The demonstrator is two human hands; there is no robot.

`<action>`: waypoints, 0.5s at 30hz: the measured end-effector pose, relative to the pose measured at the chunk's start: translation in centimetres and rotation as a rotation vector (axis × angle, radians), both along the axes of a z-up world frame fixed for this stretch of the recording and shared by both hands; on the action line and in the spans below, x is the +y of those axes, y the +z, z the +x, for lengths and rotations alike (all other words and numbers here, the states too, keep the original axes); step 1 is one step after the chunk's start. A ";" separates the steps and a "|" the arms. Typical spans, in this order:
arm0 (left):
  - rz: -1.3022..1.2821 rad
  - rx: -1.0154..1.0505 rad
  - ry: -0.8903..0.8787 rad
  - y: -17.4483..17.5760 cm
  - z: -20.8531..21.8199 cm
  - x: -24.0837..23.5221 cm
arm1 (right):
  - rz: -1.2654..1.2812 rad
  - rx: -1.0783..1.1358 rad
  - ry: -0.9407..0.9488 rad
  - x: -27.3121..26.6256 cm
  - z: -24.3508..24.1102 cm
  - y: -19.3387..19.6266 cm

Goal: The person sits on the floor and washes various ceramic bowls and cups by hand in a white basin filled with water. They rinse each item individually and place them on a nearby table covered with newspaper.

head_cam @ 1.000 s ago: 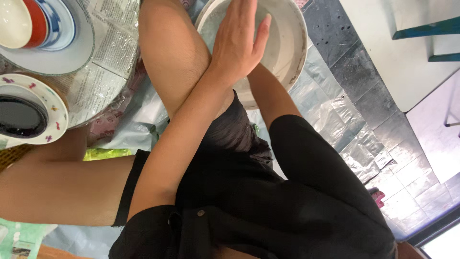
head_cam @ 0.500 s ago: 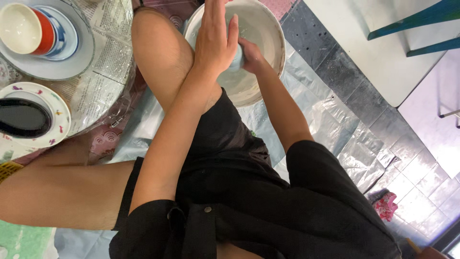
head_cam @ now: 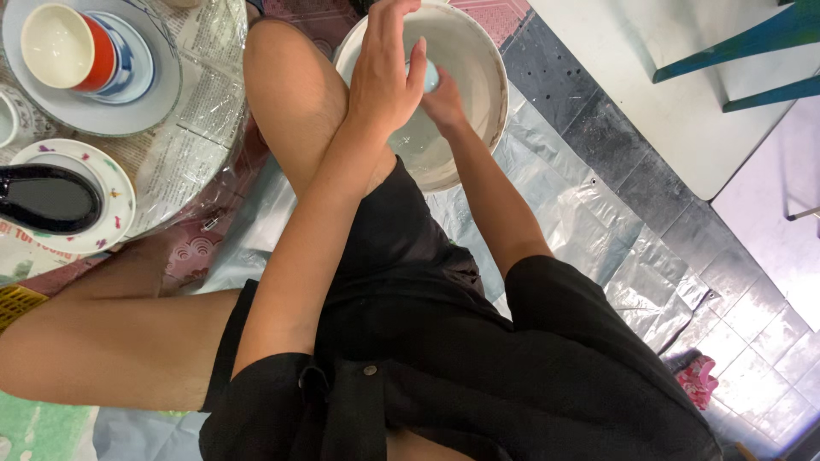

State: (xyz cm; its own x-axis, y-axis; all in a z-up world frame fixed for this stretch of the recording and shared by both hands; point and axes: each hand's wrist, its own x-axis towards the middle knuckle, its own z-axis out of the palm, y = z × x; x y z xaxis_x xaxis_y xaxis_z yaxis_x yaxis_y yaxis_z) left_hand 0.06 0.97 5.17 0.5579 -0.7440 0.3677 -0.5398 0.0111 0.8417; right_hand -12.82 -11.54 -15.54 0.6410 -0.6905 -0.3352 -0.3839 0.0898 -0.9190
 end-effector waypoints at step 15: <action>0.019 -0.016 0.003 -0.9 0.1 -0.2 | -0.760 0.594 0.626 0.3 -0.5 -2.9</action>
State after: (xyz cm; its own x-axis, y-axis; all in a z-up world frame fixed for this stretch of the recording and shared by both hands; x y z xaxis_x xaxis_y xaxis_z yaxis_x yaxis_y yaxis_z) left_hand 0.14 0.79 4.30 0.5542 -0.7496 0.3619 -0.5528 -0.0065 0.8333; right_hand -13.32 -11.25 -18.48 0.8232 -0.4601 -0.3327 -0.5566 -0.7697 -0.3127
